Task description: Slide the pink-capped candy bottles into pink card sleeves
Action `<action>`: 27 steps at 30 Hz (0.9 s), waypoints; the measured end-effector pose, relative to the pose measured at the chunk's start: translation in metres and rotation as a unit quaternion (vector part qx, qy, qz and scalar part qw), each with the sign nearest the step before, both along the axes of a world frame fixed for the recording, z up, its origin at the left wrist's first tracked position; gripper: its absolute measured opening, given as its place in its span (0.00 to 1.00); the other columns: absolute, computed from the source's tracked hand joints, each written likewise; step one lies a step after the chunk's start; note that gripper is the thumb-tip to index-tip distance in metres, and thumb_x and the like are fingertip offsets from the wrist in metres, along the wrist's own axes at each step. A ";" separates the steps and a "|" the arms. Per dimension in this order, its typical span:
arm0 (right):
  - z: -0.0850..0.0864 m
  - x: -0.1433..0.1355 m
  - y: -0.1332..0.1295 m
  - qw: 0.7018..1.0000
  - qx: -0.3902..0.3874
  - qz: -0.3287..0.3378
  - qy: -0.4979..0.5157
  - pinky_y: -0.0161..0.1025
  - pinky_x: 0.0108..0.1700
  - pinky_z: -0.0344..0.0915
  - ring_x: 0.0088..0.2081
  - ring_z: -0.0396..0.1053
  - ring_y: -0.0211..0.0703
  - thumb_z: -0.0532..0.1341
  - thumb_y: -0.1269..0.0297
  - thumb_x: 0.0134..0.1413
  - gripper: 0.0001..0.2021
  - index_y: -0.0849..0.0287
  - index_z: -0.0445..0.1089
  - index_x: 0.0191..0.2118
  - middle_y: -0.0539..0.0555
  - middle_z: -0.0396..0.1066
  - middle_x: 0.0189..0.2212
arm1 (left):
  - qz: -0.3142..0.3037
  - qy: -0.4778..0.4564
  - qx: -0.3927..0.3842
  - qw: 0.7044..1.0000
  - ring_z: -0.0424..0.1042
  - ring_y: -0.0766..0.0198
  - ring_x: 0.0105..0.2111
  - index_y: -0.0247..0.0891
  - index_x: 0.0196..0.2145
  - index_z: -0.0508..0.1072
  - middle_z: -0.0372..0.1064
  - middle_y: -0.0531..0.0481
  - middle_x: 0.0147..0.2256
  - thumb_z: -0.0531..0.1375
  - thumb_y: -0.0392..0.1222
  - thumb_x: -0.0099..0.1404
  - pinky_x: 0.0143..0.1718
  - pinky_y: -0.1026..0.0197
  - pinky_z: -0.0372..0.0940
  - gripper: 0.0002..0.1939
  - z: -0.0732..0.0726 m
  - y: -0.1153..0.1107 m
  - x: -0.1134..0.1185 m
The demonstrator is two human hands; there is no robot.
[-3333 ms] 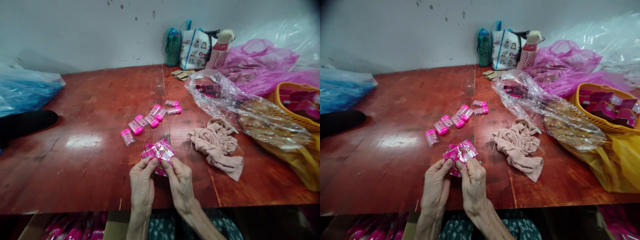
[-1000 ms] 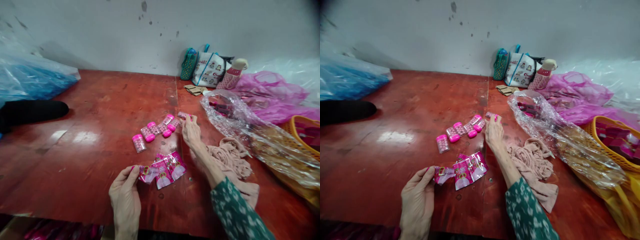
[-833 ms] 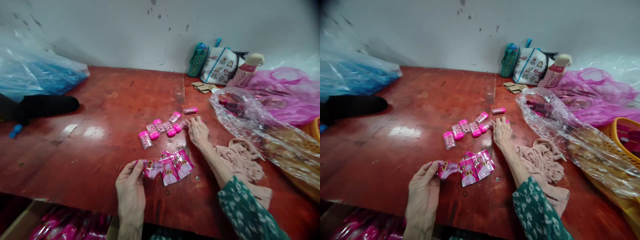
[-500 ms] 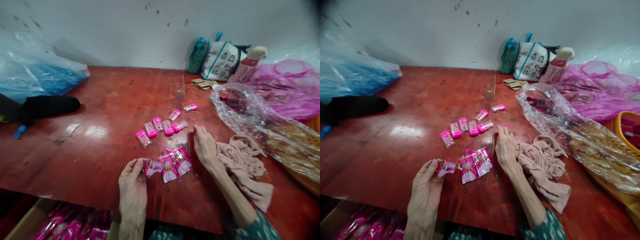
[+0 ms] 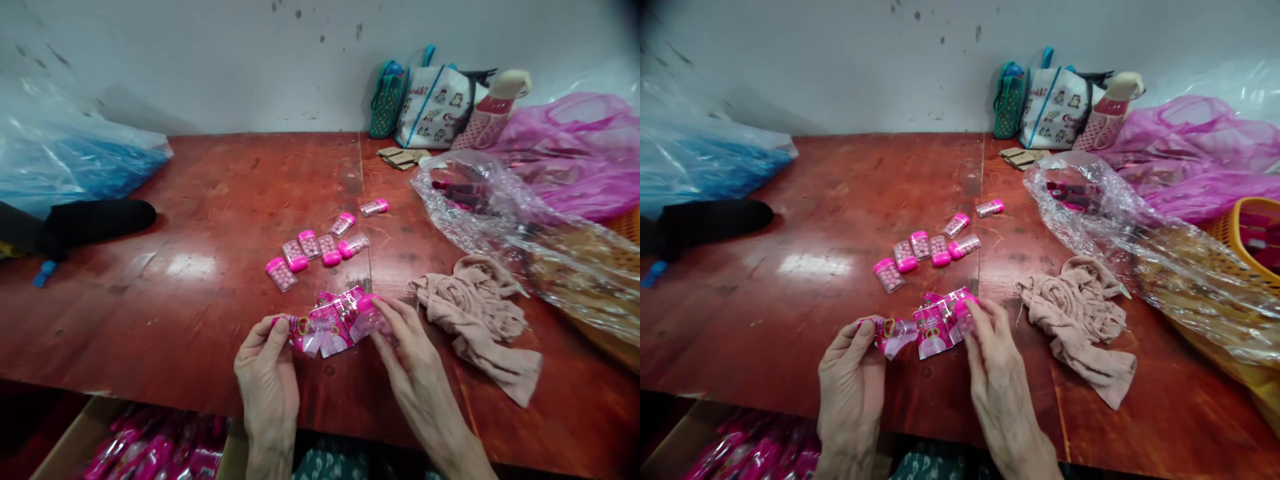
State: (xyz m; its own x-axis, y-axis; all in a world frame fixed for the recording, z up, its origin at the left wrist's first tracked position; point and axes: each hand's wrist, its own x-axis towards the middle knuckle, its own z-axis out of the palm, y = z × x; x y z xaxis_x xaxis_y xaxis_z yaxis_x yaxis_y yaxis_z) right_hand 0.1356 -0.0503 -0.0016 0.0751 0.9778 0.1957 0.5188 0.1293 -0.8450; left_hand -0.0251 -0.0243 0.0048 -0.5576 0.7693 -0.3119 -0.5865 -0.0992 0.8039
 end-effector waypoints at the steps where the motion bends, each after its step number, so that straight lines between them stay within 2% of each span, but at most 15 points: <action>1: -0.003 0.004 0.003 0.998 0.024 -0.016 -0.060 0.55 0.53 0.59 0.54 0.58 0.52 0.50 0.68 0.60 0.18 0.54 0.61 0.55 0.59 0.57 0.54 | 0.003 0.001 -0.001 1.000 0.71 0.72 0.24 0.36 0.21 0.75 0.73 0.56 0.22 0.71 0.34 0.37 0.31 0.70 0.66 0.11 0.000 0.000 0.001; 3: -0.005 0.006 0.003 0.985 0.069 -0.042 -0.150 0.60 0.52 0.56 0.53 0.56 0.57 0.52 0.69 0.58 0.16 0.56 0.65 0.51 0.61 0.58 0.53 | 0.006 0.002 -0.004 1.000 0.70 0.72 0.25 0.36 0.22 0.75 0.73 0.56 0.23 0.71 0.34 0.37 0.31 0.70 0.66 0.11 -0.001 0.000 0.003; 5: 0.000 -0.001 -0.001 0.978 0.109 -0.036 -0.175 0.60 0.51 0.56 0.53 0.54 0.58 0.57 0.71 0.54 0.15 0.56 0.68 0.49 0.61 0.58 0.52 | 0.000 -0.001 -0.005 1.000 0.70 0.71 0.25 0.36 0.22 0.75 0.73 0.55 0.23 0.71 0.35 0.38 0.32 0.69 0.66 0.11 -0.002 -0.001 0.007; 9: 0.015 -0.027 -0.009 0.983 0.158 0.010 -0.087 0.49 0.44 0.62 0.45 0.57 0.50 0.62 0.74 0.49 0.11 0.58 0.72 0.40 0.58 0.62 0.43 | -0.039 -0.014 -0.010 0.999 0.70 0.71 0.25 0.35 0.22 0.75 0.73 0.54 0.23 0.70 0.35 0.40 0.30 0.68 0.66 0.09 -0.001 -0.006 0.017; 13: 0.016 -0.037 -0.004 0.981 0.187 -0.017 -0.051 0.50 0.44 0.60 0.43 0.58 0.49 0.63 0.75 0.49 0.07 0.56 0.74 0.33 0.57 0.64 0.42 | -0.067 -0.028 -0.020 0.997 0.70 0.70 0.24 0.35 0.22 0.75 0.73 0.53 0.23 0.69 0.35 0.41 0.29 0.67 0.67 0.08 0.002 -0.010 0.022; 17: 0.010 -0.030 0.000 0.975 0.214 0.033 -0.054 0.51 0.44 0.60 0.45 0.58 0.50 0.63 0.71 0.50 0.06 0.53 0.73 0.28 0.54 0.64 0.44 | -0.132 -0.037 -0.044 0.990 0.70 0.67 0.24 0.33 0.23 0.76 0.74 0.49 0.25 0.69 0.38 0.43 0.27 0.66 0.67 0.08 0.003 -0.007 0.017; 22: 0.008 -0.030 -0.002 0.962 0.248 0.051 -0.099 0.51 0.46 0.60 0.47 0.57 0.51 0.62 0.73 0.50 0.07 0.52 0.72 0.30 0.52 0.65 0.44 | -0.170 -0.059 -0.050 0.982 0.71 0.67 0.27 0.32 0.23 0.75 0.75 0.47 0.29 0.67 0.38 0.47 0.30 0.67 0.68 0.07 0.002 -0.005 0.009; 27: 0.007 -0.029 0.000 0.977 0.187 0.080 -0.067 0.53 0.51 0.56 0.50 0.54 0.53 0.61 0.71 0.52 0.09 0.57 0.70 0.40 0.57 0.60 0.50 | -0.205 -0.069 -0.052 0.975 0.70 0.68 0.22 0.33 0.22 0.73 0.72 0.50 0.22 0.68 0.40 0.47 0.24 0.68 0.66 0.08 0.000 -0.004 0.011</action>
